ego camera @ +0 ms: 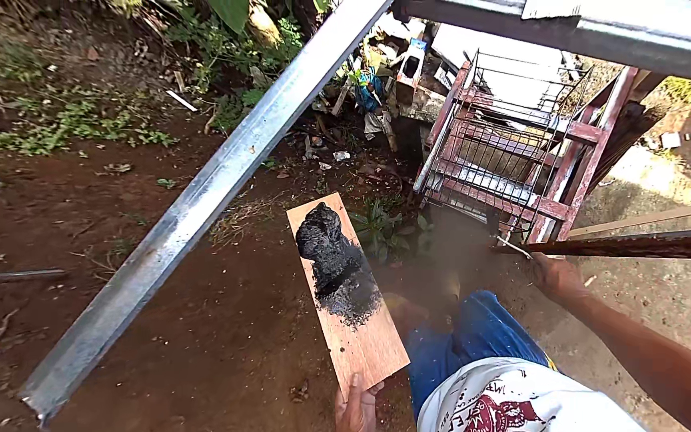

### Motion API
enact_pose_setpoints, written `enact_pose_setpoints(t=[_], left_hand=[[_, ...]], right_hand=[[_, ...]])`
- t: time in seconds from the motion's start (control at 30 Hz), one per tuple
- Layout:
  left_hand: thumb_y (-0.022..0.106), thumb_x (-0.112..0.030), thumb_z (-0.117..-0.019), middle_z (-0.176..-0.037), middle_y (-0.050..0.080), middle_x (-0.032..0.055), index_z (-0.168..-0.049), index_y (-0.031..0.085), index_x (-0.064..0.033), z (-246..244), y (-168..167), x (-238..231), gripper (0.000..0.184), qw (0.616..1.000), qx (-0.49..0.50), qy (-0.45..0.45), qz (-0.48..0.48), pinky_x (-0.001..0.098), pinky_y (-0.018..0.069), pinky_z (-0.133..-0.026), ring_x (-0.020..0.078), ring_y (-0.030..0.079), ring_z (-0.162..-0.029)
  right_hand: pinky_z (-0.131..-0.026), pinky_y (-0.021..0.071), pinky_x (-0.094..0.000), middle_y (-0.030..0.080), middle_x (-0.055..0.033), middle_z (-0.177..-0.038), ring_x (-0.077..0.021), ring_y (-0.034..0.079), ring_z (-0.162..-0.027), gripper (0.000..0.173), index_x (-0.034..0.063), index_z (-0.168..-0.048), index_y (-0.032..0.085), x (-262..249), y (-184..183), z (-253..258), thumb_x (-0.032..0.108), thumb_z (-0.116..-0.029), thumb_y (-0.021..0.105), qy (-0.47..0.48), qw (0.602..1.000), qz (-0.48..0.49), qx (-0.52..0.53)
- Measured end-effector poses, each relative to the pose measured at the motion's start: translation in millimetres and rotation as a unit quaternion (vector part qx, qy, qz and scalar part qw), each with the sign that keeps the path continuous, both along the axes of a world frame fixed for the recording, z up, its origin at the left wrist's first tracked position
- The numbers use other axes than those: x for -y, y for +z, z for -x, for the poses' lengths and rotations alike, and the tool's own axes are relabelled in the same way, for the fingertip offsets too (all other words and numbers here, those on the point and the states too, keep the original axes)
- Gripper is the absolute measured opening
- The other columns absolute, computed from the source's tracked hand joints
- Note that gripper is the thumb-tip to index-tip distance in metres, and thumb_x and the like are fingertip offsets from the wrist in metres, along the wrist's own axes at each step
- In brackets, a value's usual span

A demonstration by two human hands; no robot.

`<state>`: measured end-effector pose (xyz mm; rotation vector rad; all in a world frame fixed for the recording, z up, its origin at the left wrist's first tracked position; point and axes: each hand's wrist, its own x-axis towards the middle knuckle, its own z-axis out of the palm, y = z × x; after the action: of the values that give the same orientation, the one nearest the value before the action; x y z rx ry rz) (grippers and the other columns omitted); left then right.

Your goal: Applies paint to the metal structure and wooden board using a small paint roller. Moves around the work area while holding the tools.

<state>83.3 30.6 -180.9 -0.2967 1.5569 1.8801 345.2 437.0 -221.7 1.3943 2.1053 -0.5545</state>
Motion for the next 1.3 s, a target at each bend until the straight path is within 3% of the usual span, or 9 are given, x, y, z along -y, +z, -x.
enact_pose_setpoints(t=[0.3,0.4,0.7,0.87,0.93,1.0,1.1,1.2,1.3], left_hand=[[0.069,-0.026,-0.0975,-0.108,0.075,0.0147,-0.130,0.052,-0.0055,9.2,-2.1,-12.0,0.042,1.000,0.005,-0.022,-0.020,0.0427,0.0656,-0.070,0.0267,0.077,-0.087],[0.071,-0.029,-0.0963,-0.110,0.074,0.0144,-0.131,0.052,-0.0067,9.5,2.5,-16.6,0.046,0.999,-0.003,-0.047,-0.016,0.0432,0.0655,-0.073,0.0262,0.076,-0.089],[0.071,-0.031,-0.0967,-0.111,0.074,0.0132,-0.131,0.054,-0.0090,12.4,4.0,-25.0,0.045,0.996,-0.013,-0.082,-0.031,0.0422,0.0656,-0.072,0.0255,0.076,-0.089],[0.068,-0.030,-0.0985,-0.110,0.074,0.0135,-0.130,0.054,-0.0076,18.8,2.1,-39.1,0.041,0.994,-0.016,-0.105,-0.035,0.0405,0.0654,-0.071,0.0247,0.076,-0.088],[0.068,-0.029,-0.0984,-0.110,0.074,0.0132,-0.129,0.053,-0.0073,20.0,5.0,-46.2,0.041,0.993,-0.021,-0.113,-0.025,0.0396,0.0653,-0.071,0.0241,0.076,-0.088],[0.069,-0.029,-0.0977,-0.109,0.074,0.0135,-0.129,0.054,-0.0070,20.4,8.7,-52.2,0.041,0.992,-0.022,-0.121,-0.025,0.0393,0.0652,-0.071,0.0242,0.076,-0.087],[0.069,-0.029,-0.0975,-0.109,0.074,0.0140,-0.128,0.055,-0.0069,21.6,12.7,-58.6,0.040,0.990,-0.020,-0.133,-0.033,0.0392,0.0652,-0.072,0.0241,0.076,-0.087],[0.072,-0.030,-0.0957,-0.110,0.074,0.0148,-0.128,0.057,-0.0076,28.0,14.4,-63.9,0.042,0.987,-0.003,-0.150,-0.054,0.0397,0.0650,-0.072,0.0242,0.076,-0.088],[0.071,-0.030,-0.0960,-0.110,0.074,0.0149,-0.129,0.057,-0.0090,42.3,12.4,-70.0,0.042,0.982,0.014,-0.177,-0.070,0.0390,0.0647,-0.072,0.0243,0.076,-0.088]], right_hand=[[-0.093,0.0508,-0.0646,0.069,-0.0237,-0.122,-0.0445,0.066,-0.115,0.041,0.0116,-0.141,0.058,-8.7,-10.4,116.0,0.031,-0.1076,0.044,-0.013,0.996,0.079,-0.028],[-0.083,0.0542,-0.0636,0.073,-0.0189,-0.107,-0.0413,0.071,-0.102,0.035,0.0142,-0.126,0.066,-6.5,-32.9,139.6,0.036,-0.1060,0.046,-0.026,0.995,0.054,-0.084],[-0.086,0.0525,-0.0666,0.074,-0.0223,-0.107,-0.0458,0.070,-0.103,0.043,0.0167,-0.140,0.061,33.6,-10.7,-56.7,0.032,-0.1091,0.035,-0.132,0.990,-0.011,-0.055],[-0.089,0.0526,-0.0658,0.073,-0.0240,-0.107,-0.0447,0.071,-0.103,0.039,0.0097,-0.134,0.064,67.0,-4.8,-95.4,0.026,-0.1088,0.039,-0.225,0.971,0.014,-0.081],[-0.086,0.0546,-0.0510,0.070,-0.0182,-0.098,-0.0309,0.069,-0.091,0.033,0.0025,-0.124,0.067,84.1,-22.9,-91.6,0.019,-0.1087,0.043,-0.346,0.912,0.048,-0.216],[-0.069,0.0527,-0.0302,0.064,-0.0058,-0.083,-0.0130,0.060,-0.071,0.026,-0.0017,-0.118,0.063,99.7,-39.9,-71.9,0.013,-0.1091,0.045,-0.507,0.766,0.117,-0.377],[-0.068,0.0566,-0.0304,0.072,-0.0096,-0.094,-0.0162,0.069,-0.077,0.022,0.0017,-0.123,0.058,106.9,-44.5,-41.7,0.014,-0.1104,0.045,-0.630,0.577,0.252,-0.455],[-0.061,0.0554,-0.0289,0.072,-0.0100,-0.090,-0.0146,0.066,-0.066,0.017,0.0021,-0.117,0.057,113.8,-46.6,-31.8,0.011,-0.1088,0.046,-0.633,0.522,0.303,-0.485],[-0.045,0.0424,-0.0230,0.052,0.0013,-0.065,-0.0072,0.043,-0.046,0.014,0.0038,-0.105,0.059,119.8,-49.1,-37.7,0.007,-0.1066,0.045,-0.627,0.531,0.284,-0.494]])
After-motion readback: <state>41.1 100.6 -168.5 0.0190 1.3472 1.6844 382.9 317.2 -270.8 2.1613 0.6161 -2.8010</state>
